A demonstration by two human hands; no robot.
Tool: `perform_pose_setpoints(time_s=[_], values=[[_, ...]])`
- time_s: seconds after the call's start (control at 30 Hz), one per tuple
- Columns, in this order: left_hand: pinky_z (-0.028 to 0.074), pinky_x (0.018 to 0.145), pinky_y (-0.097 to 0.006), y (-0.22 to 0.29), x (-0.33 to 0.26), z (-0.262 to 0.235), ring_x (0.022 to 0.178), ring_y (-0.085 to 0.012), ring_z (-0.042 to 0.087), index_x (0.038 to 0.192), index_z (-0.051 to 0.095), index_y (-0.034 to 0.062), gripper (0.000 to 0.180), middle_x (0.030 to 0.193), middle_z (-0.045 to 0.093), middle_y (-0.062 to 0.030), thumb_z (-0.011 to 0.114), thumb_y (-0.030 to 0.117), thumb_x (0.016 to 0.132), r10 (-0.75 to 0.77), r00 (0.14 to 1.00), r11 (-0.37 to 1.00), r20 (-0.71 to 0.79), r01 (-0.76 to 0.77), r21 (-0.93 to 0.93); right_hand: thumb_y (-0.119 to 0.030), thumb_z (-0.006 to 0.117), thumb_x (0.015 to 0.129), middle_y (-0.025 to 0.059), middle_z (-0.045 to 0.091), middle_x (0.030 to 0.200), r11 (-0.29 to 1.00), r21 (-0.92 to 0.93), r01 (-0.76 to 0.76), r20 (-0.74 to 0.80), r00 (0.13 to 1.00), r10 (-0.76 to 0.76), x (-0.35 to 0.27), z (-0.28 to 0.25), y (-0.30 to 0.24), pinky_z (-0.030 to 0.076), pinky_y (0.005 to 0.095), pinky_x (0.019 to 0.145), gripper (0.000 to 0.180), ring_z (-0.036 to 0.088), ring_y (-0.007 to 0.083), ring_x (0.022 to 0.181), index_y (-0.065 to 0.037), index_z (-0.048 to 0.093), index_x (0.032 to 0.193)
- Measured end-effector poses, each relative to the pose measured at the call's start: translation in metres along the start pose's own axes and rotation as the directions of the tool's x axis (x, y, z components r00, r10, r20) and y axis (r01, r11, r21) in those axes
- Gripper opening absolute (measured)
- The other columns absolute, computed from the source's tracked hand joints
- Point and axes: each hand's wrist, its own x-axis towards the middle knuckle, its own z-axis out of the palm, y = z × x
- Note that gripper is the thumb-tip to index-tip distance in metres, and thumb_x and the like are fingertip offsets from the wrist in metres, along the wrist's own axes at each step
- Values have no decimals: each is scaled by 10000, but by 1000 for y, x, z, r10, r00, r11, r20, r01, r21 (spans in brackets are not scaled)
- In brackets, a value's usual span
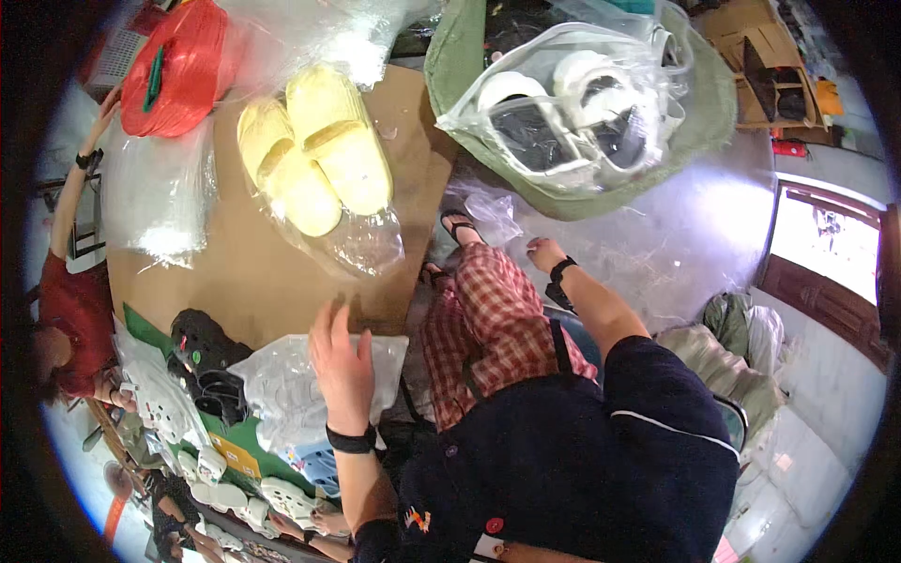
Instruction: Sort and pack various styles of clogs and slippers into plastic bags and larger sacks.
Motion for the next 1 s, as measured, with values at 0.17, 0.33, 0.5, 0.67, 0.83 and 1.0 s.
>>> perform_pose_setpoints(time_s=[0.17,0.33,0.5,0.67,0.83,1.0], values=[[198,1078,-573,-21,-40,22,1298,-388,354,1264,478,68,487,1353,426,-186,640,152,813,-139,980,958,141,98,268,-232,537,795,269,462,1305,974,-97,207,83,976,-199,118,69,-57,443,407,964,413,517,399,1139,-211,611,1201],[160,1091,-559,-58,-46,93,1313,-466,287,1381,331,43,625,1428,317,-244,529,382,894,-151,988,969,-32,155,193,-223,470,884,240,549,1229,920,-390,44,-6,999,-51,297,143,147,402,434,955,397,542,351,1100,-3,556,1203],[188,1043,-601,-73,-105,90,1290,-497,217,1410,219,-42,799,1414,179,-342,565,445,880,-496,841,820,-216,535,202,-242,458,895,236,550,1229,962,-261,74,17,997,-72,146,264,236,404,430,953,399,536,342,1113,7,561,1189],[133,1105,-536,-74,-92,95,1371,-469,115,1415,186,-27,756,1476,77,-328,537,272,817,-457,865,878,-208,476,47,-261,447,907,231,552,1230,974,-146,-176,-147,977,154,187,200,163,405,427,951,404,529,332,1125,17,565,1176],[122,1097,-563,-33,-127,84,1351,-507,122,1389,229,-52,780,1458,111,-343,620,201,763,-569,783,813,-251,581,-30,-308,429,925,204,568,1218,914,-361,-185,67,972,224,153,105,27,402,417,958,447,505,320,1156,59,568,1140],[161,1072,-583,-40,-127,105,1319,-483,213,1319,384,-33,672,1413,255,-303,675,239,778,-514,749,792,-419,602,105,-294,548,839,216,590,1115,947,-313,76,-50,994,-97,96,17,52,452,440,903,365,551,373,1054,-1,607,1049]])
